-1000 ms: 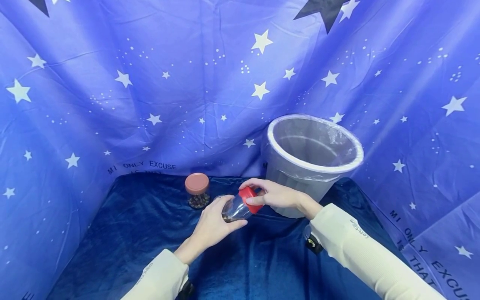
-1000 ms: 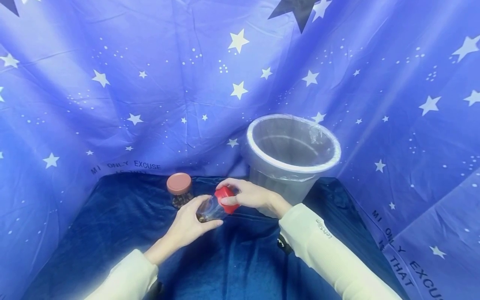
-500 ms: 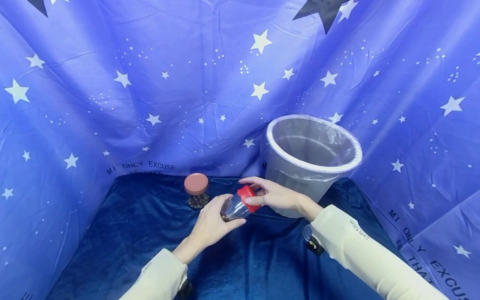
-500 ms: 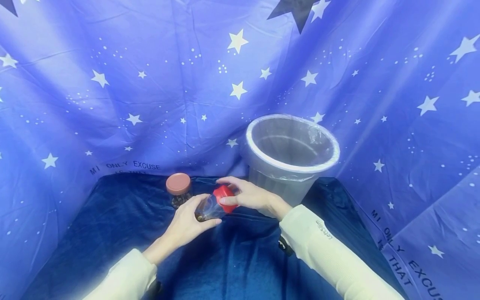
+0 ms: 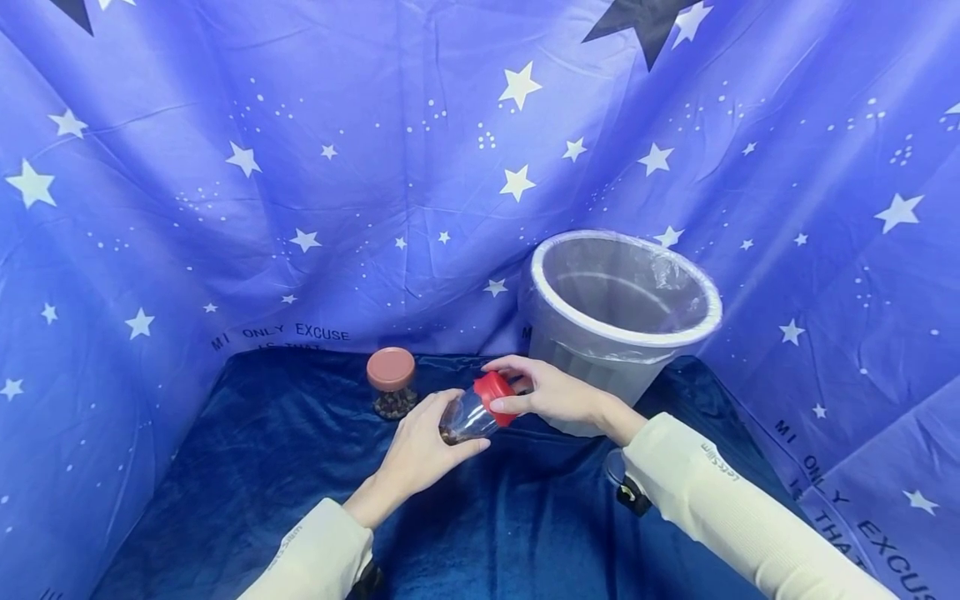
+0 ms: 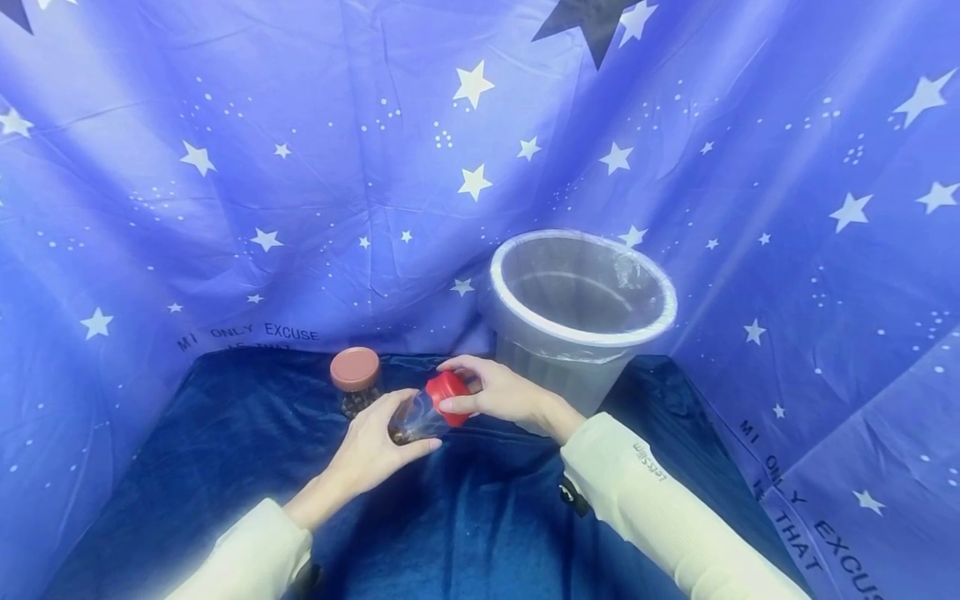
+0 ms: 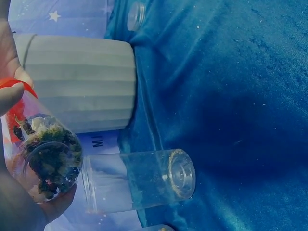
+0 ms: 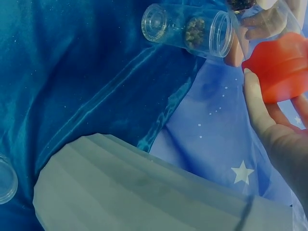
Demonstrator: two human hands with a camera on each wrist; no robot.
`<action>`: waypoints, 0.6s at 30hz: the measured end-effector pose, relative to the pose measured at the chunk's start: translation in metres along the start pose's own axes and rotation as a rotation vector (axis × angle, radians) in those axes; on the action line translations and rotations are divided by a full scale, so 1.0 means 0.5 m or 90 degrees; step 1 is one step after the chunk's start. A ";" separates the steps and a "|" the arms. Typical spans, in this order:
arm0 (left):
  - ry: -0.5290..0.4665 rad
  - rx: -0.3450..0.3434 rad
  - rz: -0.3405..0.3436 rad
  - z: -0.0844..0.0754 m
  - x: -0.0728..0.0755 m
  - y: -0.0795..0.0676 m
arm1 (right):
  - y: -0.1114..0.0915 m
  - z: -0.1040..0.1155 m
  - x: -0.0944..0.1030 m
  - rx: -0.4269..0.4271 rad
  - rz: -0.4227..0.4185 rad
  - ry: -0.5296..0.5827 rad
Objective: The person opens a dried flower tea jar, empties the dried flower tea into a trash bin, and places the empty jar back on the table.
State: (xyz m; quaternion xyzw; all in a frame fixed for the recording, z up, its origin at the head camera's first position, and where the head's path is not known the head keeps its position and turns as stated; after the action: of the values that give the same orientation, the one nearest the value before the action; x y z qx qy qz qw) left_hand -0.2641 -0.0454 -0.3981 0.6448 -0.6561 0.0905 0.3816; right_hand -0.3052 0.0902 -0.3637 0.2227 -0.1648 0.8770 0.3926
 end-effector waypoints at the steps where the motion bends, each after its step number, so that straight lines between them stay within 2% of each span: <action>1: 0.000 -0.001 0.001 0.000 0.000 0.000 | -0.001 0.002 0.002 0.006 -0.001 -0.013; 8: 0.009 0.003 0.008 0.000 0.001 0.000 | -0.003 0.012 0.011 0.029 -0.002 -0.053; 18: 0.029 -0.001 0.009 0.005 0.002 0.000 | -0.009 0.007 0.025 0.023 -0.020 -0.083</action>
State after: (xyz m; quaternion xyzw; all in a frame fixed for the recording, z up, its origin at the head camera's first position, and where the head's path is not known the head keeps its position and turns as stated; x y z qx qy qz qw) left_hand -0.2649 -0.0478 -0.3990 0.6374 -0.6520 0.1071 0.3964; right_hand -0.3083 0.0990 -0.3537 0.2893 -0.1705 0.8570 0.3907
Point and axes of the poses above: each hand's wrist, its own y-axis towards the middle knuckle, its own x-axis out of the back of the hand, z = x × y, the point moved 10 cm from there along y, towards the middle knuckle, and after that the axes turned 1 degree about -y, right-handed, at the moved point
